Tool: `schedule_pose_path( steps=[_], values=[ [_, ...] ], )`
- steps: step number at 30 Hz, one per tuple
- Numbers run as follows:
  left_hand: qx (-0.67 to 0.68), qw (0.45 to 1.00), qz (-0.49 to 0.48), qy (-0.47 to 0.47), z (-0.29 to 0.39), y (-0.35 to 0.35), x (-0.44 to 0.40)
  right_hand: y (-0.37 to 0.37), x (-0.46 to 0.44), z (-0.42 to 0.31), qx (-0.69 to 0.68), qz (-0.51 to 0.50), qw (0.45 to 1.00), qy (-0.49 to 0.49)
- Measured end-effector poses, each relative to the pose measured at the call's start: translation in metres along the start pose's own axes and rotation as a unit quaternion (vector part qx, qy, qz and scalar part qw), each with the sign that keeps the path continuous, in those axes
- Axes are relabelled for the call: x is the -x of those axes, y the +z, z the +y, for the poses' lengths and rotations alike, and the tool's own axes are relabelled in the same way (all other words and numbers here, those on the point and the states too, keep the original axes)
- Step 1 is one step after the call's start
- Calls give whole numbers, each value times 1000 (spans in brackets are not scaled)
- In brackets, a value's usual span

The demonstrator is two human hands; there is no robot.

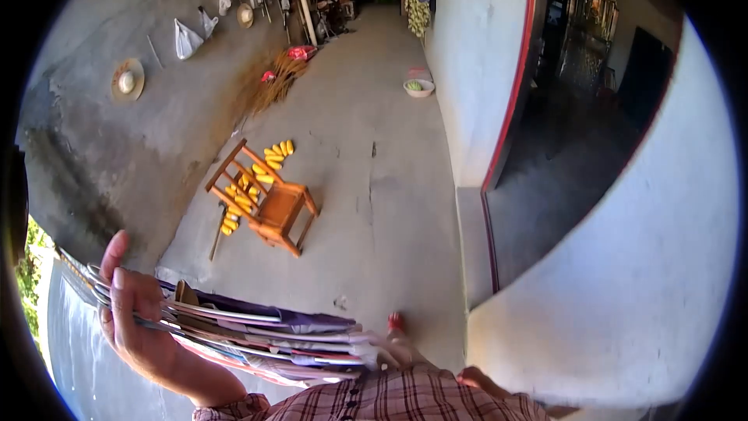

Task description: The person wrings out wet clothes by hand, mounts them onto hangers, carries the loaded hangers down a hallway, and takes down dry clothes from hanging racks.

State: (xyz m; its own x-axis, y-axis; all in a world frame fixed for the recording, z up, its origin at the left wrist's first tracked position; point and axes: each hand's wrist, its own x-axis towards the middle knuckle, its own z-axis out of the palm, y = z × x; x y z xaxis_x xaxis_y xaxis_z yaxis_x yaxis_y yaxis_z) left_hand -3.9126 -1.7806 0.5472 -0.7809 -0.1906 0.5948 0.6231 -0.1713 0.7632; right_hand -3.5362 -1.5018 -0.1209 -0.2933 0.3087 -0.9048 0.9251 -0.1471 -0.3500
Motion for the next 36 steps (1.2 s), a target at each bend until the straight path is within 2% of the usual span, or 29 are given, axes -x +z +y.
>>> schedule_pose_path(
  steps=[3,4,6,8,10,11,12,13,16,17,18,19,20,21,22,23,24,25,26,32,36],
  values=[
    [-17,999,-10,-41,-49,76,-56,-52,-27,-79,71,-31,997,12],
    [11,998,-43,-40,-67,94,-79,-74,-37,-109,86,-36,996,10],
    [28,998,-45,-26,-100,135,-124,-120,-58,-177,120,-31,992,-15],
    [37,998,-45,-20,-131,173,-166,-172,-91,-252,229,-14,969,-92],
    [53,997,-59,-20,-163,207,-201,-223,-133,-340,375,57,898,-223],
    [67,995,-75,-22,-180,222,-216,-244,-152,-386,273,91,928,-236],
    [78,993,-82,-27,-199,241,-228,-255,-127,-454,56,55,974,-213],
    [88,992,-89,-33,-218,260,-240,-261,-103,-515,-165,17,969,-183],
    [100,989,-88,-67,-277,321,-277,-269,-98,-645,-143,109,950,-255],
    [84,991,-82,-69,-302,339,-292,-275,-115,-670,32,139,928,-343],
    [100,989,-89,-70,-324,358,-306,-285,-141,-693,207,166,869,-418],
    [117,985,-96,-82,-347,372,-324,-290,-164,-713,375,187,775,-473],
    [134,982,-103,-89,-372,391,-340,-289,-183,-724,418,228,763,-437],
    [130,981,-101,-100,-393,411,-359,-293,-219,-714,351,222,801,-432],
    [138,979,-108,-103,-413,429,-381,-297,-250,-706,394,180,814,-386],
    [138,979,-105,-106,-429,449,-402,-299,-254,-705,157,58,968,-189],
    [140,979,-103,-109,-445,470,-422,-306,-332,-657,163,18,951,-263],
    [154,977,-100,-104,-467,489,-442,-304,-308,-665,87,30,990,-105],
    [156,977,-104,-104,-484,509,-460,-309,-291,-680,59,36,996,-50],
    [172,970,-132,-110,-621,634,-531,-371,-333,-775,-19,55,997,44],
    [133,982,-96,-96,-712,710,-583,-418,-406,-862,-32,45,995,86]
  ],
)
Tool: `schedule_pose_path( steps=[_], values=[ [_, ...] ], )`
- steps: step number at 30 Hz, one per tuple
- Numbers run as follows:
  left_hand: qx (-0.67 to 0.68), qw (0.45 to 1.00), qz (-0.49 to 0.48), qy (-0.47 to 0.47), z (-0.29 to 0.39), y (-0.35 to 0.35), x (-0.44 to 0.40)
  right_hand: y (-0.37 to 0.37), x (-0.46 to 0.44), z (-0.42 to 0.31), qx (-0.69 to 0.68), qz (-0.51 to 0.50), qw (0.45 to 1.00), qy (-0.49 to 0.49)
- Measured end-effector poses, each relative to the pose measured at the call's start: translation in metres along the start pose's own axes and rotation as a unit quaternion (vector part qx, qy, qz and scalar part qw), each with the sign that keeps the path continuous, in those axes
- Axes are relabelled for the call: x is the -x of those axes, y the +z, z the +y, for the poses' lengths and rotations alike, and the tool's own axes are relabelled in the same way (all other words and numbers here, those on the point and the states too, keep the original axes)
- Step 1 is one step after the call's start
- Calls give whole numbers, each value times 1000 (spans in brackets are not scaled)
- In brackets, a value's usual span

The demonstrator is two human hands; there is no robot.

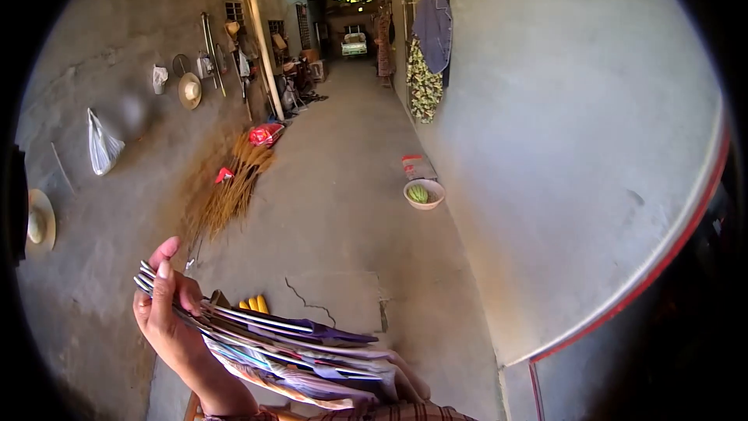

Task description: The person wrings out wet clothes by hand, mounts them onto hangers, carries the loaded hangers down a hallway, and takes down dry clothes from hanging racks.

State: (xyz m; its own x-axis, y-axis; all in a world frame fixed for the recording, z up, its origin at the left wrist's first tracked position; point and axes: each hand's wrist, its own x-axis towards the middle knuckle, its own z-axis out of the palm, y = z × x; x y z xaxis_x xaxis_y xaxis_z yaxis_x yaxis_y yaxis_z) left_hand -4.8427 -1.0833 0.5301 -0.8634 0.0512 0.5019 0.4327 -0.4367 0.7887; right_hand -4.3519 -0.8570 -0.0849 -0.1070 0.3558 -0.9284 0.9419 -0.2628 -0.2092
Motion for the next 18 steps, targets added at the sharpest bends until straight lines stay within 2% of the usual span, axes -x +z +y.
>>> schedule_pose_path(
  steps=[5,8,10,11,14,17,18],
  values=[
    [-38,999,26,23,-83,43,-143,-69,-65,-180,-26,-9,1000,14],
    [-39,995,65,63,-122,69,-215,-134,-116,-323,-91,13,996,-16],
    [-56,992,81,79,-149,80,-262,-178,-102,-453,-35,68,987,-139],
    [-63,990,86,89,-166,84,-286,-200,-125,-515,-9,43,979,-197],
    [-79,986,101,105,-226,91,-361,-218,-100,-695,-26,108,937,-330],
    [-92,986,105,90,-296,99,-432,-212,-136,-831,-63,31,940,-333],
    [-96,986,107,79,-321,105,-454,-209,-159,-856,-41,4,915,-402]
  ],
)
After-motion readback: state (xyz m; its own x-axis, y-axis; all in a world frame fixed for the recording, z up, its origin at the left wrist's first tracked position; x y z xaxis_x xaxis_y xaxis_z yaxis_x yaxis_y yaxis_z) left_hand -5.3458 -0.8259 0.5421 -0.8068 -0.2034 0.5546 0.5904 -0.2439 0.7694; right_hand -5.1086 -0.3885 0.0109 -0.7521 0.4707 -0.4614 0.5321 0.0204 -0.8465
